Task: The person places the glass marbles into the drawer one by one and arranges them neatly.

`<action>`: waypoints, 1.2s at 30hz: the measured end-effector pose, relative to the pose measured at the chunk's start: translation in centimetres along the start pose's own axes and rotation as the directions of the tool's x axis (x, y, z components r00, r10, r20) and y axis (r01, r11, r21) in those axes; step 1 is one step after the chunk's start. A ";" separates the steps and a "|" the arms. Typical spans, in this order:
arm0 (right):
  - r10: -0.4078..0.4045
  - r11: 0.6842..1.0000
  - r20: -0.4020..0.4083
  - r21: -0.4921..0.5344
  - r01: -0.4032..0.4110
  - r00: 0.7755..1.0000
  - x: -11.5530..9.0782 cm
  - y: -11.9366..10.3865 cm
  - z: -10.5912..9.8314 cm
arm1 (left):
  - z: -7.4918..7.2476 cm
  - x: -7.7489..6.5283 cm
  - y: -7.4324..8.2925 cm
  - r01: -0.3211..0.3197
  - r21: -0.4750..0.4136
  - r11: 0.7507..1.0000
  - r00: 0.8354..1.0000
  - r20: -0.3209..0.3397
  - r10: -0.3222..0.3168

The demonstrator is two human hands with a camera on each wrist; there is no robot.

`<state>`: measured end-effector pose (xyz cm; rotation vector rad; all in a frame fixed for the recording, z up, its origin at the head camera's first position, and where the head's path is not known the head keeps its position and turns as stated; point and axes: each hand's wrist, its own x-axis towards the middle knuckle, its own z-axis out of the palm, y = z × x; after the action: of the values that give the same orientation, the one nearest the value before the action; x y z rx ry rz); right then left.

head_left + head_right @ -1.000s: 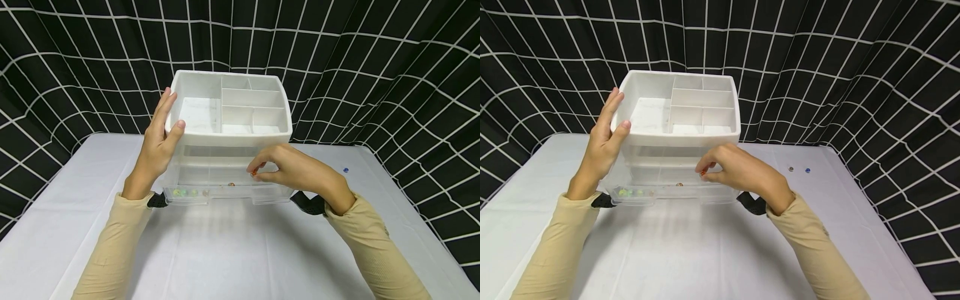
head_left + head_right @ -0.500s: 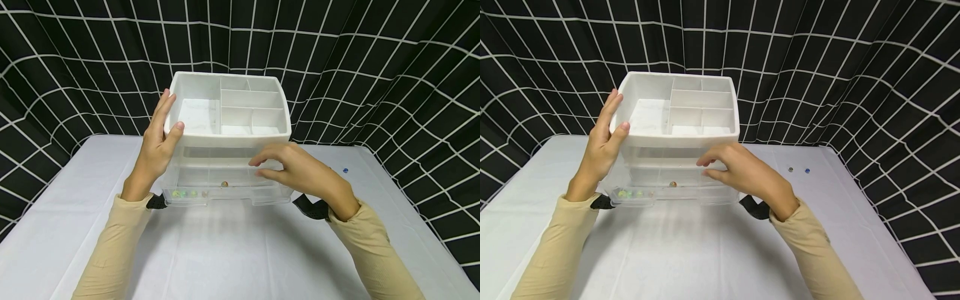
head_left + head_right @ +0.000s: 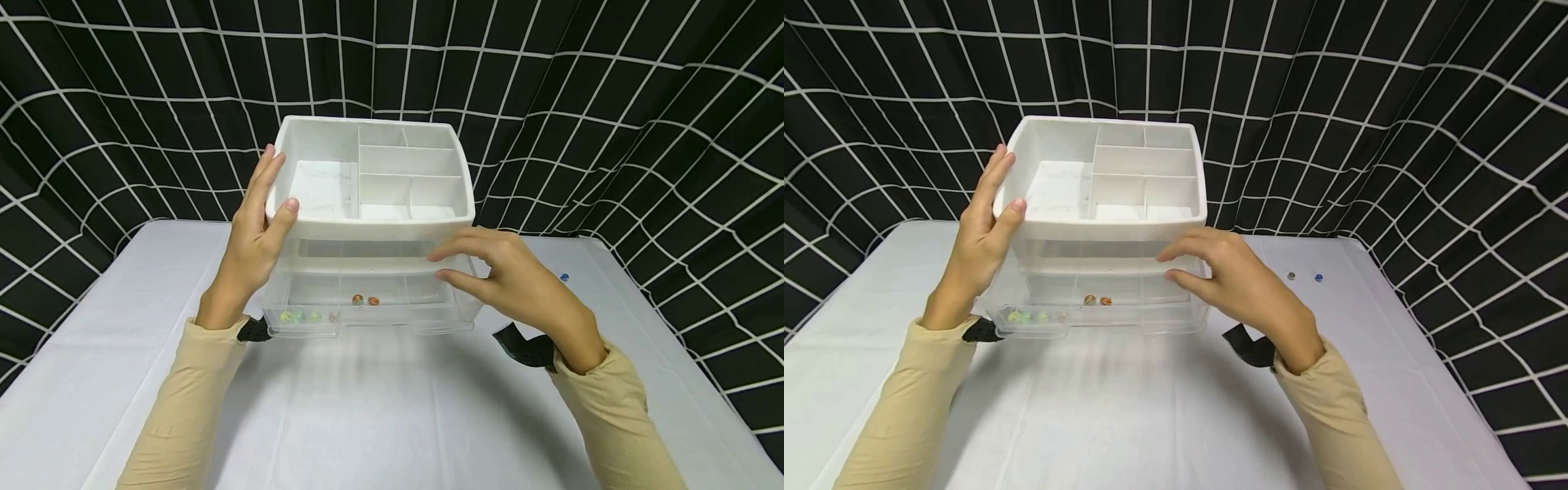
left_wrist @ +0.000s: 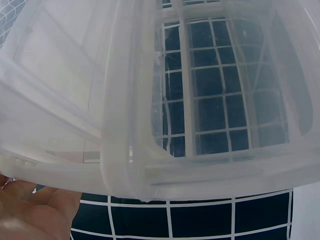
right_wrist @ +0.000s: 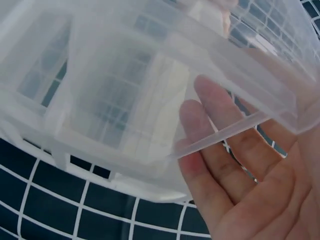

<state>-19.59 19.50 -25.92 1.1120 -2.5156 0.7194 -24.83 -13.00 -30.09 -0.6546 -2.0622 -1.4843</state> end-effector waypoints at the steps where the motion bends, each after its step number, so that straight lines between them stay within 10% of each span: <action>1: -0.002 1.000 -0.016 -0.002 0.002 1.000 -0.1 0.1 0.0 | 0.0 0.0 0.0 0.003 -0.001 1.000 1.000 0.000 -0.003; 36: 0.160 0.979 -0.272 -0.077 -0.188 0.949 -4.8 4.2 -1.2 | -0.1 0.0 0.1 0.015 -0.013 1.000 1.000 0.008 -0.015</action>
<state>-19.52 25.44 -28.46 0.7119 -2.4081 0.7224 -24.76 -13.09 -30.04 -0.6520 -2.0698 -1.5070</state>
